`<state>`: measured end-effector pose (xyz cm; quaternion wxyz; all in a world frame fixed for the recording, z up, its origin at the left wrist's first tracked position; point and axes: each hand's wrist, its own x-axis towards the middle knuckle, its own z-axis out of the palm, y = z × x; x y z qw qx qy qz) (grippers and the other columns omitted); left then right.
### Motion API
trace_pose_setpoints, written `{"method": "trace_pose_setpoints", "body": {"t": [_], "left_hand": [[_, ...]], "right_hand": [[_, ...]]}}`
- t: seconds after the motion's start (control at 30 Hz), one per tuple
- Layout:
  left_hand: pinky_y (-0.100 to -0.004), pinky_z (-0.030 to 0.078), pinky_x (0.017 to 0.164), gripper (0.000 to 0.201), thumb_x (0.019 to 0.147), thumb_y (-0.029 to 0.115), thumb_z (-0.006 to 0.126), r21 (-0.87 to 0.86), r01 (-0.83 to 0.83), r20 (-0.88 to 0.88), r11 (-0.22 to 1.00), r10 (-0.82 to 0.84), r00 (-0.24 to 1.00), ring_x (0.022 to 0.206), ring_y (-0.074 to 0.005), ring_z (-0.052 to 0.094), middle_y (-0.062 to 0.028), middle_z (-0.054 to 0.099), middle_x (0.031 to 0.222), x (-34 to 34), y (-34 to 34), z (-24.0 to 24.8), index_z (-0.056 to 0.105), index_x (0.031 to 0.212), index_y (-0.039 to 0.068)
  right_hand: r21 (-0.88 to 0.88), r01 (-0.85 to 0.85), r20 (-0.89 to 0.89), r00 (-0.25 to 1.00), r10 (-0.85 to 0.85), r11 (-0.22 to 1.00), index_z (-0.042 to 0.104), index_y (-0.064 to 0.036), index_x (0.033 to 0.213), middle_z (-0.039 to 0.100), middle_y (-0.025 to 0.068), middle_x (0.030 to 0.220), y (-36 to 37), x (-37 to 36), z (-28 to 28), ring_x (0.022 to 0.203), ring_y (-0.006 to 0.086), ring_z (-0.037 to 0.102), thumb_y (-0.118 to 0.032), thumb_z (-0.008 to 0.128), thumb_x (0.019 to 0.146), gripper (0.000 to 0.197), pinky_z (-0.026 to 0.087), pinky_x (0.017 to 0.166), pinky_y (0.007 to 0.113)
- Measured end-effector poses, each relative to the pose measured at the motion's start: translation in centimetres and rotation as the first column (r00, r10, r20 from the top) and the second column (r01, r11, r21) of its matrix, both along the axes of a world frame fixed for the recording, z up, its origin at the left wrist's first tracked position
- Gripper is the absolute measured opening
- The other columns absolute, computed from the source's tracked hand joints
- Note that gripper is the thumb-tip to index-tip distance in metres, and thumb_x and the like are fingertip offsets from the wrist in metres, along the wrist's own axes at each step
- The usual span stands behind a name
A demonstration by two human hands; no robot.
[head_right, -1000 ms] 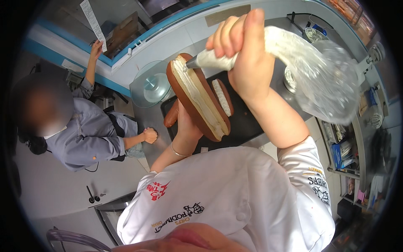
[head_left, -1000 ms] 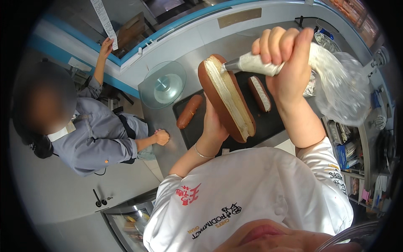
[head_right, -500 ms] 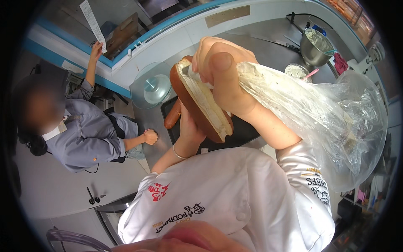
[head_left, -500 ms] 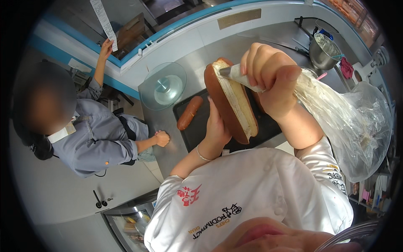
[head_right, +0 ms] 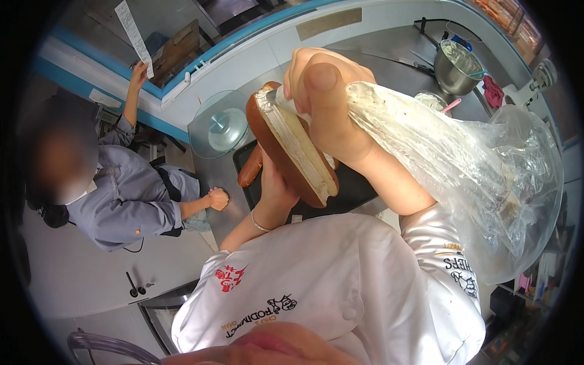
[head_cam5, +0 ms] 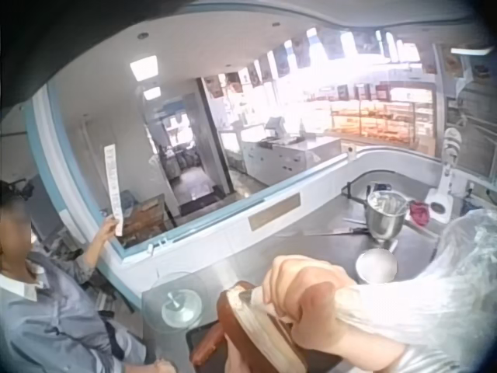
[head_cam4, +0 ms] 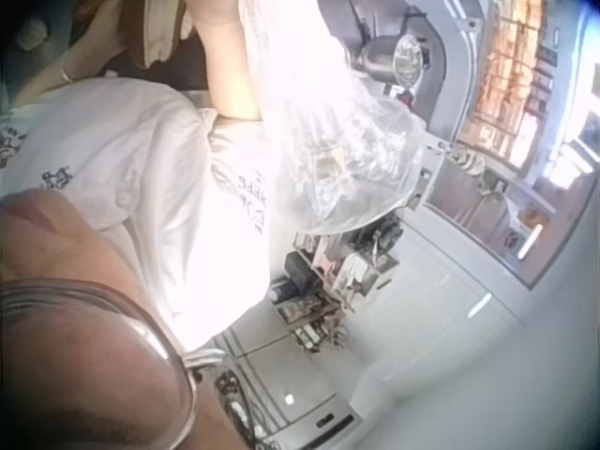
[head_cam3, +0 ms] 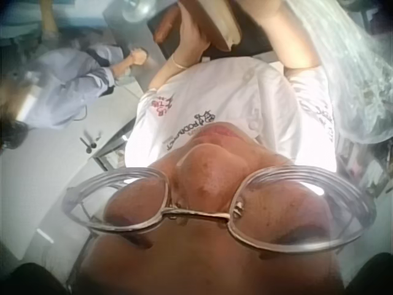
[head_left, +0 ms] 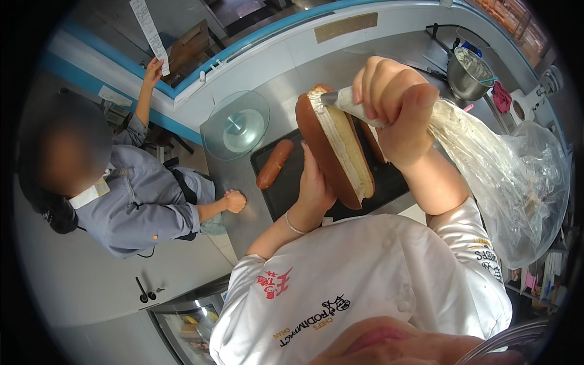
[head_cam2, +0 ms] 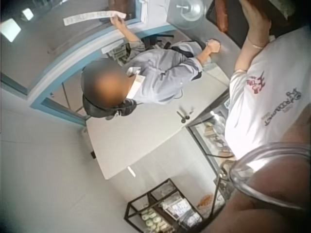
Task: The person fills a piping bag with cream and pipes it into sliced buns. They handle multiple buns one at a time, filling each with cream and placing them on a tray.
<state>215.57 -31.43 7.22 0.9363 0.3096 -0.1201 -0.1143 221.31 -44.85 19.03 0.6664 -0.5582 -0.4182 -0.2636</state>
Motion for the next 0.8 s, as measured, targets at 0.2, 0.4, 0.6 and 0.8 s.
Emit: {"method": "trace_pose_setpoints", "body": {"t": [0.2, 0.4, 0.6, 0.8], "left_hand": [[-0.0343, 0.044, 0.098, 0.057, 0.102, 0.053, 0.026, -0.040, -0.001, 0.002, 0.999, 0.001, 1.000, 0.115, -0.0175, 0.053, -0.0037, 0.053, 0.127, 0.1, 0.5, -0.4, 0.041, 0.136, 0.010], [-0.0352, 0.040, 0.102, 0.057, 0.102, 0.052, 0.027, -0.033, -0.053, -0.039, 0.998, 0.052, 0.998, 0.122, -0.0179, 0.048, -0.0027, 0.048, 0.135, 0.1, 0.2, -0.5, 0.037, 0.140, 0.010], [-0.0345, 0.040, 0.103, 0.054, 0.102, 0.050, 0.028, -0.035, -0.032, 0.018, 0.999, 0.032, 0.999, 0.122, -0.0172, 0.048, -0.0022, 0.048, 0.134, 0.1, 0.5, -0.6, 0.036, 0.141, 0.012], [-0.0339, 0.041, 0.101, 0.053, 0.102, 0.050, 0.028, -0.036, 0.006, 0.067, 0.999, -0.003, 0.998, 0.120, -0.0166, 0.049, -0.0020, 0.049, 0.131, 0.3, 0.8, -0.7, 0.036, 0.139, 0.013]], "right_hand": [[-0.039, 0.049, 0.021, 0.999, -0.048, 0.998, 0.036, -0.0106, 0.062, 0.035, -0.0015, 0.058, 0.0, -0.7, -0.3, 0.051, 0.0128, 0.035, -0.052, 0.028, 0.101, 0.057, 0.039, 0.055, 0.029], [-0.099, 0.026, 0.017, 1.000, -0.024, 0.995, 0.035, -0.0089, 0.061, 0.037, 0.0007, 0.057, 0.1, -1.6, -0.7, 0.051, 0.0145, 0.038, -0.056, 0.030, 0.099, 0.060, 0.039, 0.052, 0.030], [-0.120, 0.037, 0.063, 0.998, -0.029, 0.992, 0.037, -0.0063, 0.061, 0.038, 0.0033, 0.058, -0.2, -1.3, -0.3, 0.051, 0.0180, 0.038, -0.048, 0.039, 0.096, 0.054, 0.036, 0.050, 0.031], [-0.024, -0.026, 0.047, 0.999, 0.027, 0.999, 0.044, -0.0017, 0.064, 0.040, 0.0071, 0.059, -0.3, -1.2, -1.5, 0.052, 0.0229, 0.038, -0.032, 0.056, 0.092, 0.043, 0.030, 0.047, 0.033]]}}
